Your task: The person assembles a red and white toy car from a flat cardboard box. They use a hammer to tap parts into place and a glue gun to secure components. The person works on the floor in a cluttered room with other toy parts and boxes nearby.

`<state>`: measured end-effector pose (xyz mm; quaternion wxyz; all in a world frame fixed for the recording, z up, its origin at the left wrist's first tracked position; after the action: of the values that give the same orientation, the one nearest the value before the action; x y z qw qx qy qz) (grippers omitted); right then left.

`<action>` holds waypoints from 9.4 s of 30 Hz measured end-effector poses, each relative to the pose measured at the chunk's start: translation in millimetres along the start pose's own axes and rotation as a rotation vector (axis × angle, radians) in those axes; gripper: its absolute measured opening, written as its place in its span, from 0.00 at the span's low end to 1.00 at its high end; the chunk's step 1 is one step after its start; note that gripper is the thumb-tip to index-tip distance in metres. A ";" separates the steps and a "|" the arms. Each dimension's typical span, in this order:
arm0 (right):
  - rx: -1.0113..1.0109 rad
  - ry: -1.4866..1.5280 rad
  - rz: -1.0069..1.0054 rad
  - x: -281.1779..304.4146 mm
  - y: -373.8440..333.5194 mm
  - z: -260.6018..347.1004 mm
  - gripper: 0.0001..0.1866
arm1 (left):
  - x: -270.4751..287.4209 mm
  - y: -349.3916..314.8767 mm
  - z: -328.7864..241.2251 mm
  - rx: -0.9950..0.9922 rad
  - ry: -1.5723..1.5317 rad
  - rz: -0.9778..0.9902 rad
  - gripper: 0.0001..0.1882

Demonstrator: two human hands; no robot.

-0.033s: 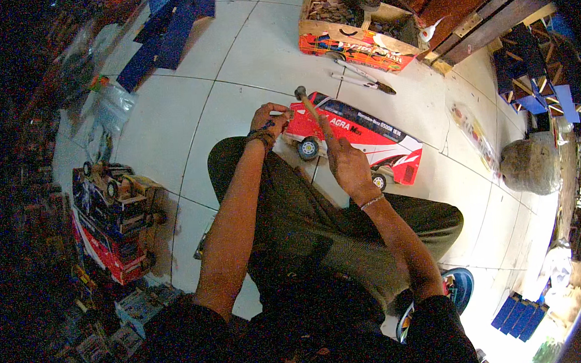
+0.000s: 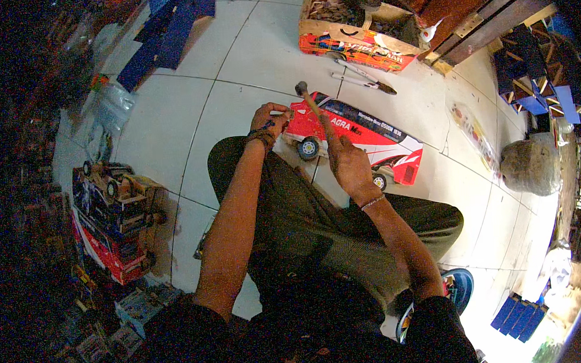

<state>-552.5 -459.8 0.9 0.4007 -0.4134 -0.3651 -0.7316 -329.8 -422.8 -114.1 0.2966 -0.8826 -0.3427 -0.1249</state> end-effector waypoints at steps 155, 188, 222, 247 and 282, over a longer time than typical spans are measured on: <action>-0.781 0.029 -0.580 55.1 -147.7 -215.6 0.17 | 197.1 12.6 77.6 -0.290 1.240 -0.341 0.31; -0.951 1.001 -0.752 43.7 -219.0 -233.9 0.31 | -38.7 -32.3 -68.4 -0.408 0.482 0.664 0.33; -1.096 0.777 -0.942 88.5 -235.4 -197.8 0.26 | -43.6 211.3 -318.3 -0.645 0.584 0.083 0.17; -0.907 0.786 -0.619 62.8 -201.0 -73.0 0.18 | -9.3 -20.8 -93.7 0.113 0.069 0.855 0.14; -0.421 0.504 -0.015 39.2 -155.6 -17.4 0.24 | -25.6 3.9 -61.7 0.021 0.151 0.856 0.16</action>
<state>-709.4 -421.9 -2.3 0.3788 -0.2903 -0.0984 -0.8733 -347.0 -476.2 -77.8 0.3548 -0.9305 0.0757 -0.0513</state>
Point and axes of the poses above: each hand's wrist, its own y-axis towards the middle knuckle, its own x-axis out of the back of the hand, z = x × y, the point moved 5 cm from there along y, towards the middle knuckle, and after that the axes turned 13 degrees about x, right-handed, at the moved point
